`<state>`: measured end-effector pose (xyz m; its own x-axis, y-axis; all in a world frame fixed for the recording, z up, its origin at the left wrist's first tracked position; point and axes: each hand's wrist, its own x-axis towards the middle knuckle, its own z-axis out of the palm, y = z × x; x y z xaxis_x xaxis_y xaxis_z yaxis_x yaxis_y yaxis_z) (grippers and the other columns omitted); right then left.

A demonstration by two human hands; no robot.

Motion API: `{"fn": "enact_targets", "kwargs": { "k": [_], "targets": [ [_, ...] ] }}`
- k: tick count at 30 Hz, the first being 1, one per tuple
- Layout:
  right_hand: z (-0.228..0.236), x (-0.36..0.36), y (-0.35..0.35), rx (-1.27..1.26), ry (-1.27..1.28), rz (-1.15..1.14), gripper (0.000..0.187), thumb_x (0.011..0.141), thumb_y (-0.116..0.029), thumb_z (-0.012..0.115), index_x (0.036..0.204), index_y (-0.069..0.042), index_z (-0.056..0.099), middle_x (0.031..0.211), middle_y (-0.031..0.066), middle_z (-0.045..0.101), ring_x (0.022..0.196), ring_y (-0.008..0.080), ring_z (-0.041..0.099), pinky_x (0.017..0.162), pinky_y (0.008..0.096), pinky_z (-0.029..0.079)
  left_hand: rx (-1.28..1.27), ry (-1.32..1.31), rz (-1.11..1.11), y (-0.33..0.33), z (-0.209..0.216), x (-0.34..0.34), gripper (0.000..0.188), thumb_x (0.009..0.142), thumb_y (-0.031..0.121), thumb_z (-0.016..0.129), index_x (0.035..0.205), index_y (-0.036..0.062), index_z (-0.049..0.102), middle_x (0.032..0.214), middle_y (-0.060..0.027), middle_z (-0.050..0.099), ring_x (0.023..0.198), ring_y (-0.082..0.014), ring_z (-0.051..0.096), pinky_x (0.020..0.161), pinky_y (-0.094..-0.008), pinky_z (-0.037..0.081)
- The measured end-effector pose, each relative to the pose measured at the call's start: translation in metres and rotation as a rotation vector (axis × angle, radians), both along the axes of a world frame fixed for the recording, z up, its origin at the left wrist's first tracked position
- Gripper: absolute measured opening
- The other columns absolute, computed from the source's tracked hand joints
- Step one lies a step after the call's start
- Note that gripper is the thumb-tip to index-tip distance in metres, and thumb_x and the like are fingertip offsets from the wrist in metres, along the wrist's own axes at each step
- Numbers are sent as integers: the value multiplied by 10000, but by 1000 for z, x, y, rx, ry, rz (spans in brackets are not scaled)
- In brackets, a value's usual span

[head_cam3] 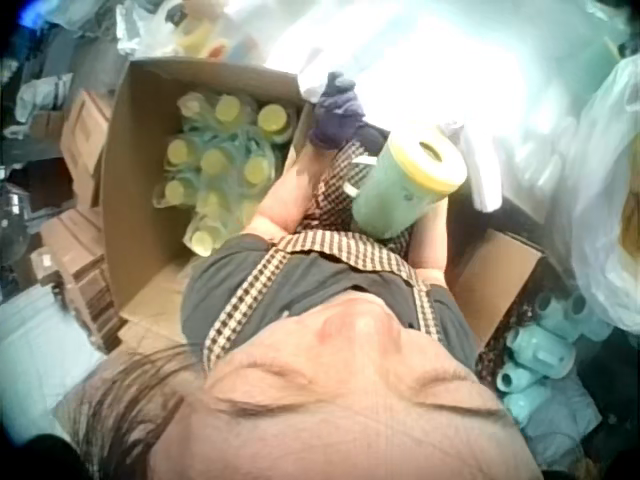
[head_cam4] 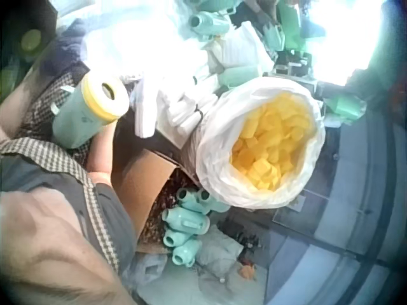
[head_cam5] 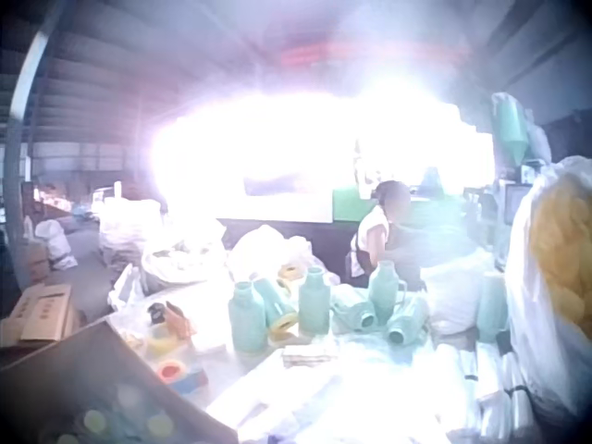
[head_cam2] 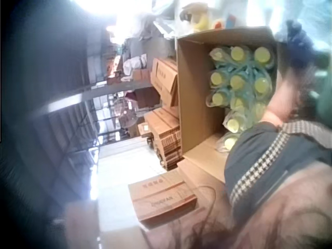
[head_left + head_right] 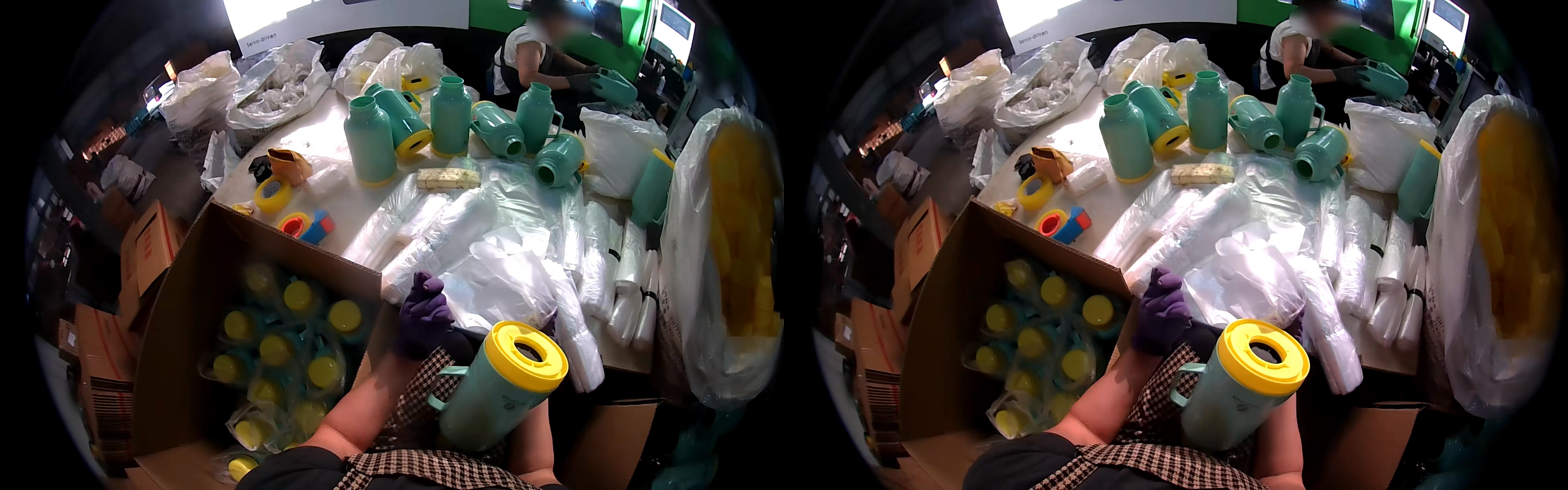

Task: The person assembles teal plastic bottles with yellow lids and places them into a cardboard box. They repeatedly pick up a bottle, screw on a lid, and pack the finished unit into a box lined with plastic wrap.

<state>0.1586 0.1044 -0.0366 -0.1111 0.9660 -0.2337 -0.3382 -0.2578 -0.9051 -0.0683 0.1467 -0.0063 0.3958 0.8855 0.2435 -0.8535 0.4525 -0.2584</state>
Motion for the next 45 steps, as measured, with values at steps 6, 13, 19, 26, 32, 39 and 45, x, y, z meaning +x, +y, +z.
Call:
{"fn": "enact_targets", "kwargs": {
  "k": [6, 13, 19, 26, 32, 39, 45],
  "targets": [
    [0, 12, -11, -1, -29, 23, 205, 872, -36, 715, 1074, -47, 680, 907, 67, 704, 766, 180, 665, 739, 317, 546, 334, 1186, -37, -21, 11, 49, 425, 988, 309, 671, 1274, 8, 576, 1133, -51, 649, 1033, -122, 601, 940, -288, 495],
    [-2, 21, 1, 11, -85, 74, 225, 856, -51, 718, 1078, -53, 689, 922, 75, 711, 772, 197, 669, 745, 330, 544, 464, 1336, 160, -8, 51, 56, 432, 908, 172, 757, 1241, -12, 553, 1146, -81, 624, 1065, -143, 577, 961, -303, 481],
    [-2, 14, -11, 21, -87, 2, 242, 841, -64, 721, 1082, -57, 697, 934, 81, 717, 776, 212, 673, 750, 341, 542, 550, 1556, 404, 3, 9, 40, 243, 952, 203, 709, 1065, 0, 637, 896, -27, 651, 859, -112, 606, 807, -287, 508],
    [-4, 15, -13, 32, -146, -33, 263, 825, -79, 724, 1087, -62, 707, 949, 89, 723, 781, 228, 677, 756, 354, 539, 83, 1268, 290, 12, -24, -13, 264, 995, 191, 611, 1207, 35, 598, 1069, -67, 672, 974, -196, 637, 937, -350, 503],
    [26, 9, -50, 167, -405, -124, 281, 811, -92, 726, 1091, -67, 715, 962, 96, 729, 786, 243, 681, 761, 365, 537, 974, 1028, 390, -48, 30, -35, 148, 906, 164, 732, 1033, 89, 745, 1446, -183, 484, 1412, -329, 355, 1132, -453, 329],
    [77, 28, -122, 454, -1000, -115, 303, 795, -107, 730, 1095, -72, 724, 977, 104, 736, 791, 259, 685, 767, 378, 535, 1042, 1913, 266, -120, -14, -9, 761, 828, 464, 779, 1424, 79, 505, 1531, -169, 418, 1531, -375, 177, 1222, -558, 85],
    [134, 20, -148, 814, -1249, 101, 321, 781, -120, 732, 1099, -77, 732, 990, 111, 741, 796, 274, 689, 772, 389, 532, 1069, 1036, 536, -185, -16, 53, 614, 800, 265, 833, 1316, 39, 587, 1387, -168, 544, 1323, -352, 474, 1133, -502, 327]
  ]
}}
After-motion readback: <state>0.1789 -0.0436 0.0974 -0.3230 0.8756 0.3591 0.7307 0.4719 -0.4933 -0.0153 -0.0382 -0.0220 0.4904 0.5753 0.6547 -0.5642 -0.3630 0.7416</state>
